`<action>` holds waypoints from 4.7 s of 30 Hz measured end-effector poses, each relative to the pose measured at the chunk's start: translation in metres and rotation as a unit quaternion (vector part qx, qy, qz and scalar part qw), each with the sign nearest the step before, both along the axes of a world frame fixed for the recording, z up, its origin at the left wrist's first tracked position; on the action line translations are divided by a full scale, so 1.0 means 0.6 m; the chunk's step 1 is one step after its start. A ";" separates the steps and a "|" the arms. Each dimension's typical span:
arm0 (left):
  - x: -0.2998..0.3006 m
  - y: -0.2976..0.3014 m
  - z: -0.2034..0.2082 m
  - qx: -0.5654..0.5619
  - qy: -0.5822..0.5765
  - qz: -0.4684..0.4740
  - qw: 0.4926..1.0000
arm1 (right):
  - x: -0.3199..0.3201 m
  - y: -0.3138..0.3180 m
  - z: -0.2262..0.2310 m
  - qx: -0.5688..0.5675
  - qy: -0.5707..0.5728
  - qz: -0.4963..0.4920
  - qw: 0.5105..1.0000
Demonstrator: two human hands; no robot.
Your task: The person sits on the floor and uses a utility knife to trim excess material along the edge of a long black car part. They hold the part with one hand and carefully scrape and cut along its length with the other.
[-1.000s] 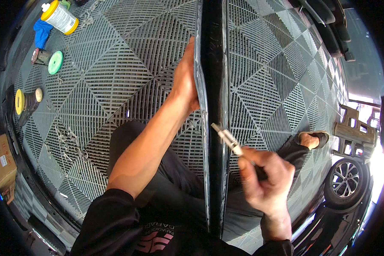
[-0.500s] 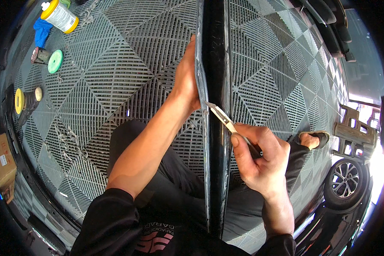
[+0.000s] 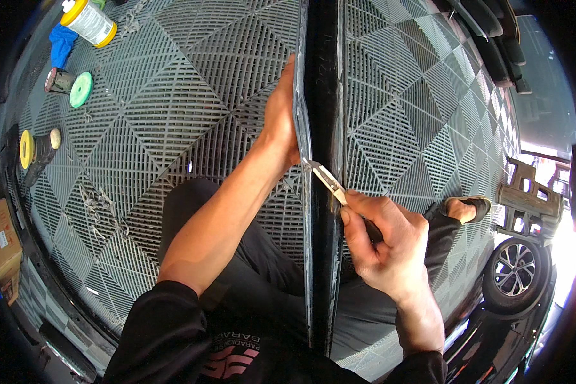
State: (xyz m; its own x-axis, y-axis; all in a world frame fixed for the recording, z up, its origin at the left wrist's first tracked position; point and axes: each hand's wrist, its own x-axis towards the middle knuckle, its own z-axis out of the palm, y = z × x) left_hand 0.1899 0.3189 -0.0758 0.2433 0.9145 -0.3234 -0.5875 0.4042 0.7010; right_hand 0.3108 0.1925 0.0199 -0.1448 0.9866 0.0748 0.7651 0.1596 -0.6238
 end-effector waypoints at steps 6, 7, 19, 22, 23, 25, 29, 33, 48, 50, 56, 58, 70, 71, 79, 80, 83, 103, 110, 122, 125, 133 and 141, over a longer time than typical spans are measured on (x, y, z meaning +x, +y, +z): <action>0.001 0.005 0.006 -0.025 -0.005 0.005 1.000 | -0.005 -0.006 0.003 0.000 -0.009 0.005 1.000; 0.000 0.004 0.005 -0.022 0.004 0.002 1.000 | -0.005 -0.007 0.003 0.001 -0.010 0.006 1.000; 0.002 0.001 0.008 -0.012 0.021 0.000 1.000 | -0.007 -0.023 0.003 0.000 -0.004 0.017 1.000; 0.002 0.003 0.005 -0.020 0.001 -0.004 1.000 | -0.007 -0.030 0.005 -0.008 -0.013 0.015 1.000; -0.001 0.002 0.001 -0.009 0.013 -0.013 1.000 | -0.009 -0.031 0.005 -0.006 -0.007 0.012 1.000; -0.003 0.001 0.000 0.005 0.023 -0.024 0.999 | -0.011 -0.033 0.004 -0.003 0.004 0.005 1.000; -0.001 0.000 0.006 0.008 0.016 -0.010 1.000 | -0.011 -0.039 0.004 -0.004 -0.005 0.011 1.000; -0.004 -0.001 0.006 0.022 0.039 -0.013 0.999 | -0.013 -0.048 0.010 -0.030 -0.011 0.013 0.999; -0.007 -0.004 0.010 -0.022 0.062 -0.020 0.998 | -0.010 -0.100 0.000 -0.038 -0.009 0.021 0.999; -0.007 -0.001 0.002 -0.005 0.045 -0.032 0.998 | -0.010 -0.110 -0.005 -0.025 -0.011 0.022 0.999; -0.009 -0.002 -0.010 -0.014 0.052 -0.042 0.998 | -0.014 -0.127 0.003 -0.042 -0.024 0.028 0.998; -0.009 -0.001 -0.016 -0.003 0.051 -0.043 0.998 | -0.016 -0.132 0.010 -0.065 -0.027 0.028 0.997; 0.005 0.000 -0.005 -0.033 -0.002 -0.008 0.999 | -0.015 -0.185 -0.001 -0.052 -0.015 0.018 0.998; 0.001 0.001 -0.014 -0.012 0.008 -0.025 1.000 | -0.015 -0.189 -0.002 -0.053 -0.017 0.018 0.998; -0.005 0.000 -0.021 0.018 0.028 -0.034 0.999 | -0.019 -0.207 0.008 -0.075 0.000 -0.012 0.997; -0.003 0.000 -0.017 0.012 0.012 -0.027 1.000 | -0.017 -0.211 0.015 -0.086 0.007 -0.014 0.996; -0.002 -0.001 -0.007 0.006 -0.009 -0.010 1.000 | 0.001 -0.211 0.037 -0.090 0.031 -0.021 0.995; -0.002 0.000 -0.008 0.037 -0.013 0.012 0.999 | -0.024 -0.057 0.000 -0.013 0.036 -0.080 0.996; -0.003 -0.002 0.002 0.012 -0.029 0.014 0.999 | -0.021 -0.057 -0.002 -0.021 0.047 -0.074 0.996; -0.005 -0.008 0.010 0.015 0.025 -0.012 1.000 | -0.016 -0.071 0.016 -0.035 -0.007 -0.020 0.999; -0.005 -0.010 0.009 0.018 0.048 -0.017 0.999 | -0.015 -0.080 0.014 -0.030 -0.010 -0.012 0.999; -0.006 -0.004 0.006 -0.002 0.034 -0.014 0.999 | -0.016 -0.119 0.018 -0.081 -0.017 -0.003 0.997; -0.005 -0.004 -0.003 -0.012 -0.015 -0.015 1.000 | -0.012 -0.171 0.011 -0.070 0.012 0.013 0.997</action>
State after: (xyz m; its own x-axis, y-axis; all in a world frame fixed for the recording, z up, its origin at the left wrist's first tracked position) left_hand 0.1870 0.3165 -0.0777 0.2803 0.8985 -0.3378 -0.5950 0.4387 0.6734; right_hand 0.3037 0.0899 0.0267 -0.1712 0.9834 -0.0597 0.7468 0.0900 -0.6590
